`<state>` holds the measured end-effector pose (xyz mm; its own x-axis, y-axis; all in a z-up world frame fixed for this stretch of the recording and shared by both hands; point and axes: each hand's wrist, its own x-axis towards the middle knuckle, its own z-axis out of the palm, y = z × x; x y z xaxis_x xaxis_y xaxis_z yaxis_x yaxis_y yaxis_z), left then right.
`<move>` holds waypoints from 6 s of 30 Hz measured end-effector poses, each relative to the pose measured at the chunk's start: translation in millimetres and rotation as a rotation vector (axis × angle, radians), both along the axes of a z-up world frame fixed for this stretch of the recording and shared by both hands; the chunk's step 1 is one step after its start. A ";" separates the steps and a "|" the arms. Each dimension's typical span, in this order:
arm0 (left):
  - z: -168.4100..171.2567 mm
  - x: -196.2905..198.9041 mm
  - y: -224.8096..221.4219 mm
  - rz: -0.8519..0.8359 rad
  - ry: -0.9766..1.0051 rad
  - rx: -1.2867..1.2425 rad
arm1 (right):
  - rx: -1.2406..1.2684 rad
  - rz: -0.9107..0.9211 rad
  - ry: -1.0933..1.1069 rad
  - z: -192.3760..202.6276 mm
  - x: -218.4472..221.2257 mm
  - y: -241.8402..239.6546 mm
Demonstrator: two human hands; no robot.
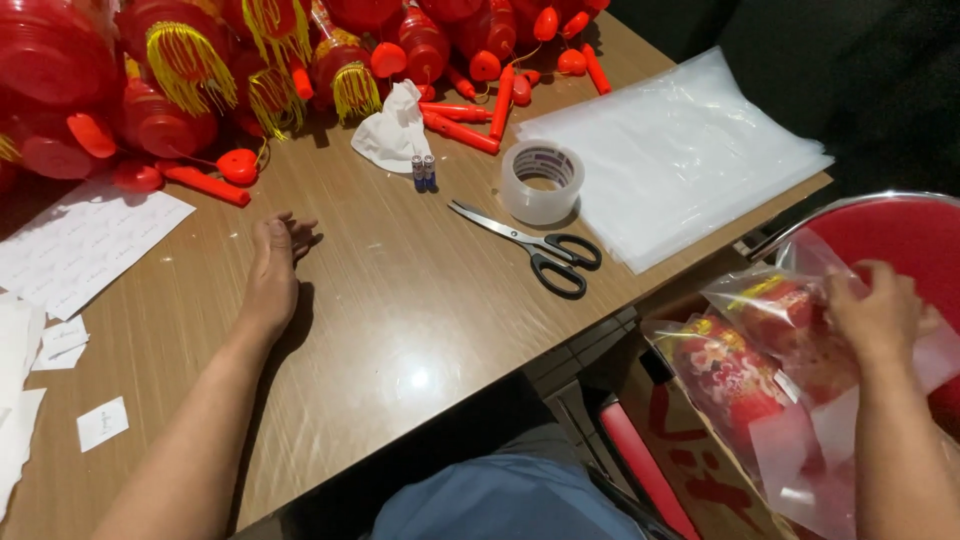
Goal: Installing batteries into a red decorative lantern on a work table.
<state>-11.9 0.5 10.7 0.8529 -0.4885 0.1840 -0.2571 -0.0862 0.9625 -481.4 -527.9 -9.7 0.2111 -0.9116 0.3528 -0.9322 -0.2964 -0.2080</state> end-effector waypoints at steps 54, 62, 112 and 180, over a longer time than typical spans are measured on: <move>-18.8 16.4 3.7 0.139 -0.428 0.340 | 0.400 0.676 -0.222 -19.2 238.4 1.4; -25.7 21.6 2.2 0.131 -0.510 0.320 | -0.228 0.895 -0.724 56.2 234.1 25.3; 42.5 39.5 110.6 -0.108 0.459 -0.586 | 1.077 1.272 -0.947 75.1 446.1 314.4; 98.0 50.4 182.9 0.944 -0.875 0.673 | 1.618 1.252 -0.516 74.3 353.0 263.5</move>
<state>38.5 183.4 108.7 0.6364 -0.0220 0.7710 -0.3226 -0.9156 0.2401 -128.4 -264.4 64.6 0.9713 0.1236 -0.2031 -0.2156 0.0976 -0.9716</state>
